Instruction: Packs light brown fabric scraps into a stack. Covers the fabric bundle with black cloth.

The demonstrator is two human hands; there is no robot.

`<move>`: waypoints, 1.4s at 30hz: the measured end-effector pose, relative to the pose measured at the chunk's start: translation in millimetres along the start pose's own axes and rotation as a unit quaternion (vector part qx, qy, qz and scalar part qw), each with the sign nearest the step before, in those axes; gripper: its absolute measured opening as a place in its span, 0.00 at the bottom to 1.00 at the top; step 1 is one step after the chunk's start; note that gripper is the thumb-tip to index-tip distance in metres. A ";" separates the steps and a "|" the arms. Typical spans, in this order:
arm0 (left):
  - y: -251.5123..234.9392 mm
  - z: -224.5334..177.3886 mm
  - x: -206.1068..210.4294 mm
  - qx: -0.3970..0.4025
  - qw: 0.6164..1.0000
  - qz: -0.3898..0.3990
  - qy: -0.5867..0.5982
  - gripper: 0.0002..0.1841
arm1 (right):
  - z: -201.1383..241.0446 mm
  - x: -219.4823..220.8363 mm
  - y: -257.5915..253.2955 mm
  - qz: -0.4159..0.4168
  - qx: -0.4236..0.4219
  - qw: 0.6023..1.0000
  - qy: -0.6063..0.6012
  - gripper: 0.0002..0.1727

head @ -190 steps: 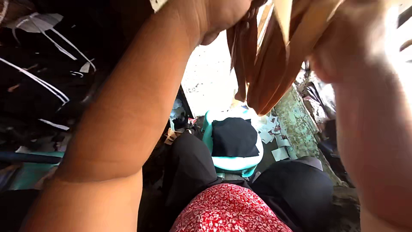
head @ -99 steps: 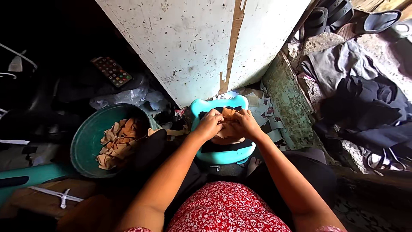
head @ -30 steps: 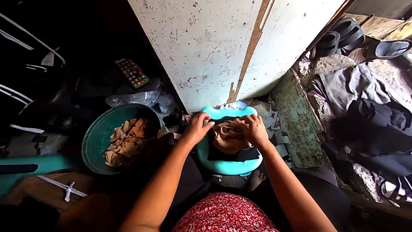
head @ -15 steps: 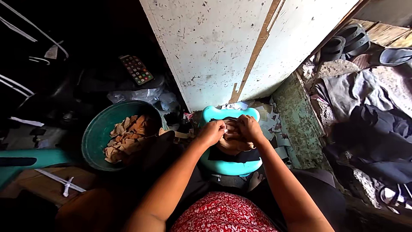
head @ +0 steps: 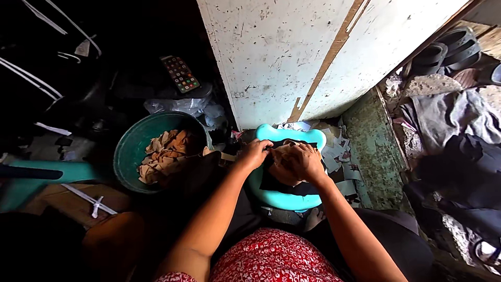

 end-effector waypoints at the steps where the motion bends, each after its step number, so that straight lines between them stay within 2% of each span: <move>1: -3.2 1.7 4.7 0.004 1.000 0.007 -0.009 0.17 | -2.2 0.0 0.6 -0.004 0.000 1.000 -0.006 0.18; 5: -10.0 2.6 10.2 0.016 0.999 0.015 -0.031 0.11 | -7.8 -0.5 2.6 -0.001 0.003 0.999 -0.032 0.18; 10: -0.4 -31.6 -17.2 0.081 0.994 -0.080 -0.002 0.08 | -17.1 -15.3 10.5 -0.066 -0.027 0.985 -0.158 0.12; 13: -1.0 -51.5 -13.3 0.087 0.988 -0.073 0.102 0.09 | -22.4 -22.8 15.9 -0.088 -0.060 0.963 -0.247 0.11; 15: -2.3 -56.2 -5.6 0.078 0.989 -0.058 0.108 0.15 | -24.5 -23.2 16.9 -0.077 -0.065 0.964 -0.245 0.13; 17: -1.9 -53.6 1.5 0.058 0.993 -0.046 0.095 0.24 | -35.1 -31.0 18.8 -0.085 -0.043 0.962 -0.255 0.14; 19: -1.8 -48.3 8.0 0.032 0.995 -0.039 0.091 0.26 | -56.3 -44.6 22.9 -0.119 0.005 0.955 -0.272 0.14; 21: -4.4 -46.8 14.3 0.023 0.997 -0.028 0.070 0.25 | -80.9 -52.4 26.8 -0.150 0.070 0.946 -0.278 0.13; 24: -8.6 -57.0 22.4 0.039 0.998 0.000 0.040 0.15 | -98.2 -36.7 24.8 -0.084 0.136 0.959 -0.232 0.17; 26: -9.4 -63.0 25.0 0.050 0.998 0.014 0.046 0.13 | -97.5 -20.6 23.2 -0.028 0.142 0.969 -0.200 0.19; 29: -8.3 -58.0 24.8 0.039 0.998 0.019 0.035 0.12 | -98.1 -17.3 26.8 -0.033 0.138 0.968 -0.207 0.16; 32: -4.6 -53.5 11.0 0.034 0.999 -0.040 0.009 0.16 | -107.8 -31.3 34.1 -0.071 0.167 0.953 -0.242 0.14; 35: -1.0 -76.7 -1.2 0.118 0.987 -0.104 -0.034 0.19 | -120.7 -32.7 37.8 -0.052 0.224 0.942 -0.243 0.17; 36: -0.8 -88.7 4.7 0.156 0.983 -0.087 -0.040 0.18 | -123.1 -28.1 37.8 -0.029 0.241 0.939 -0.242 0.20; 38: 0.1 -106.6 32.4 0.200 0.979 0.001 -0.047 0.16 | -122.5 -17.6 36.9 0.007 0.256 0.937 -0.238 0.25; 40: 3.7 -110.1 62.0 0.191 0.974 0.097 -0.070 0.20 | -115.6 -10.5 34.3 0.015 0.241 0.943 -0.228 0.25; 42: 6.8 -104.5 78.9 0.168 0.969 0.146 -0.104 0.19 | -106.8 -6.6 32.0 0.019 0.220 0.954 -0.201 0.21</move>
Point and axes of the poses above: each hand's wrist, its own y-axis away from the middle knuckle, its own x-axis out of the palm, z = x × y, the point moved 10 cm from there along -y, towards the middle knuckle, and after that the axes turned 14 degrees about x, right-handed, at the moved point
